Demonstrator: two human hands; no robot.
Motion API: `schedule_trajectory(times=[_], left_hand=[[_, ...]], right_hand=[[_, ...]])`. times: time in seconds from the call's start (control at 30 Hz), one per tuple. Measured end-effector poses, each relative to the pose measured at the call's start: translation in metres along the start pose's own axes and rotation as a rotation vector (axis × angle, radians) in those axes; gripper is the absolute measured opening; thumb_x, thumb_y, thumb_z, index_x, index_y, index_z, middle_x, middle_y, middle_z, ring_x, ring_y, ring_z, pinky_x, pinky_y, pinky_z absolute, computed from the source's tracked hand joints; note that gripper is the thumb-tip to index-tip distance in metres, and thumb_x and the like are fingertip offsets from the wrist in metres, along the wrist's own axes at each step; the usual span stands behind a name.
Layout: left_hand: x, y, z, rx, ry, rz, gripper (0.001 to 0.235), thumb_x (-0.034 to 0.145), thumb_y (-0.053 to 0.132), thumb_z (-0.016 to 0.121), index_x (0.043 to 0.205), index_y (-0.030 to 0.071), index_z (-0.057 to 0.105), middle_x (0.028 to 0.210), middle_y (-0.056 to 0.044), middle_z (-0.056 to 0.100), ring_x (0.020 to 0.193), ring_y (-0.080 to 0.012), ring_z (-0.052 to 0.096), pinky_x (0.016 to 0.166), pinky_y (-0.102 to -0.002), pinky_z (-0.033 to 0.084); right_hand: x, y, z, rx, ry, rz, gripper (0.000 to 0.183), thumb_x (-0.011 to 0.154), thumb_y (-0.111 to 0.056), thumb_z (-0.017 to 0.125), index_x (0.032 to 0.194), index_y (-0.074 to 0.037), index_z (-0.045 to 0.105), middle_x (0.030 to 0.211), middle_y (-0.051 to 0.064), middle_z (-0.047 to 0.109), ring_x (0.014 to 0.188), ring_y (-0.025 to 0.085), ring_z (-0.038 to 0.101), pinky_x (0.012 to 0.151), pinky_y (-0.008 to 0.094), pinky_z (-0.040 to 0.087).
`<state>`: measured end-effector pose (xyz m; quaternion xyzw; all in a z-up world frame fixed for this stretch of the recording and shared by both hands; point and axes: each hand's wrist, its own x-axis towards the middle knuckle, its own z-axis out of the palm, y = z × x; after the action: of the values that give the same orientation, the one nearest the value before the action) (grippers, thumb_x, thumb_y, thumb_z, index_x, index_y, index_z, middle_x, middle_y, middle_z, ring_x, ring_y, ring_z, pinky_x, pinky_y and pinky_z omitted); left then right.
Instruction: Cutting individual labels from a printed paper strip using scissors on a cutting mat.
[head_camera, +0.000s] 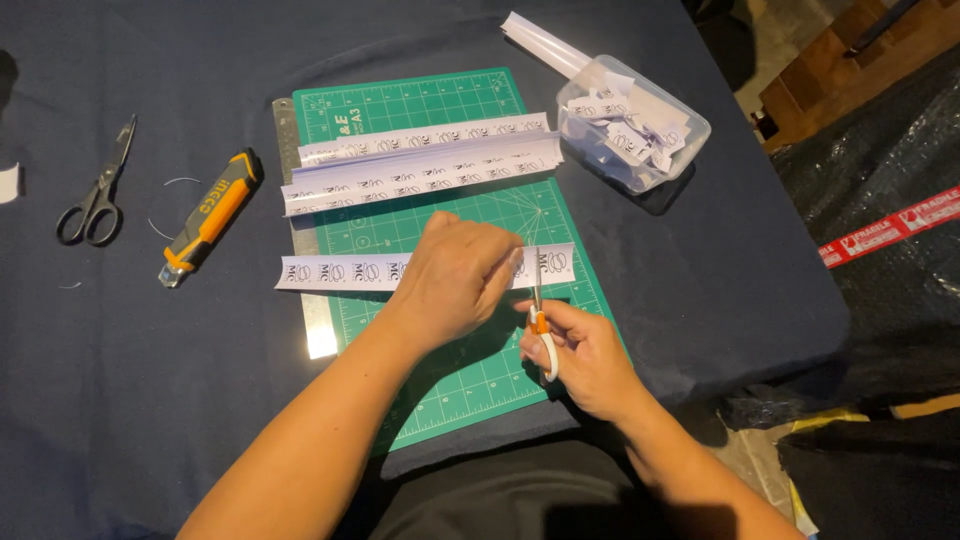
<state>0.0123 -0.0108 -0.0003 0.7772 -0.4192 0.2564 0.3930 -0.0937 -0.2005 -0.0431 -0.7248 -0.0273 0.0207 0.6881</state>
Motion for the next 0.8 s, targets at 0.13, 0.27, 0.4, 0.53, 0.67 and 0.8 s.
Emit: schedule_trajectory(times=[0.13,0.27,0.4,0.53,0.67,0.8], left_hand=[[0.002,0.002,-0.002,-0.010,0.011,0.011,0.023,0.100,0.016,0.057,0.078,0.015,0.063,0.057,0.000,0.050,0.055,-0.0223,0.056,0.067,-0.033,0.041],[0.002,0.003,-0.001,-0.032,0.032,0.009,0.021,0.100,0.015,0.057,0.081,0.014,0.067,0.057,-0.001,0.053,0.055,-0.0221,0.057,0.067,-0.033,0.041],[0.002,0.002,0.001,-0.044,0.041,0.000,0.020,0.098,0.013,0.058,0.082,0.014,0.069,0.057,0.000,0.053,0.054,-0.0212,0.056,0.068,-0.031,0.041],[0.003,0.003,-0.001,-0.053,0.038,-0.009,0.020,0.098,0.012,0.059,0.083,0.013,0.071,0.057,-0.001,0.056,0.054,-0.0211,0.058,0.067,-0.032,0.042],[0.003,0.004,-0.002,-0.058,0.034,-0.004,0.020,0.099,0.013,0.059,0.083,0.012,0.070,0.057,-0.001,0.056,0.055,-0.0220,0.059,0.068,-0.032,0.042],[0.004,0.005,-0.003,-0.069,0.023,-0.009,0.018,0.098,0.011,0.059,0.084,0.010,0.071,0.058,-0.002,0.057,0.057,-0.0227,0.060,0.069,-0.033,0.042]], right_hand=[[0.000,-0.003,0.002,0.002,0.003,-0.012,0.041,0.090,-0.010,0.079,0.127,0.007,0.070,0.077,0.016,0.075,0.059,0.011,0.064,0.052,0.026,0.055],[-0.002,-0.004,0.002,0.003,0.006,-0.018,0.042,0.089,-0.009,0.078,0.127,0.007,0.070,0.078,0.015,0.075,0.061,0.010,0.062,0.055,0.025,0.055],[-0.002,0.000,0.002,0.003,-0.002,-0.035,0.042,0.089,-0.008,0.078,0.128,0.007,0.070,0.079,0.014,0.074,0.062,0.009,0.061,0.056,0.025,0.055],[-0.002,0.002,0.002,-0.003,-0.004,-0.041,0.044,0.089,-0.008,0.079,0.129,0.007,0.070,0.079,0.015,0.074,0.061,0.010,0.061,0.056,0.025,0.056],[-0.002,0.003,0.003,-0.009,0.004,-0.044,0.043,0.089,-0.006,0.079,0.129,0.008,0.070,0.077,0.015,0.074,0.060,0.010,0.062,0.055,0.024,0.055],[-0.003,0.008,0.002,-0.007,0.019,-0.046,0.042,0.089,-0.004,0.079,0.128,0.007,0.070,0.076,0.013,0.072,0.060,0.008,0.060,0.055,0.023,0.054]])
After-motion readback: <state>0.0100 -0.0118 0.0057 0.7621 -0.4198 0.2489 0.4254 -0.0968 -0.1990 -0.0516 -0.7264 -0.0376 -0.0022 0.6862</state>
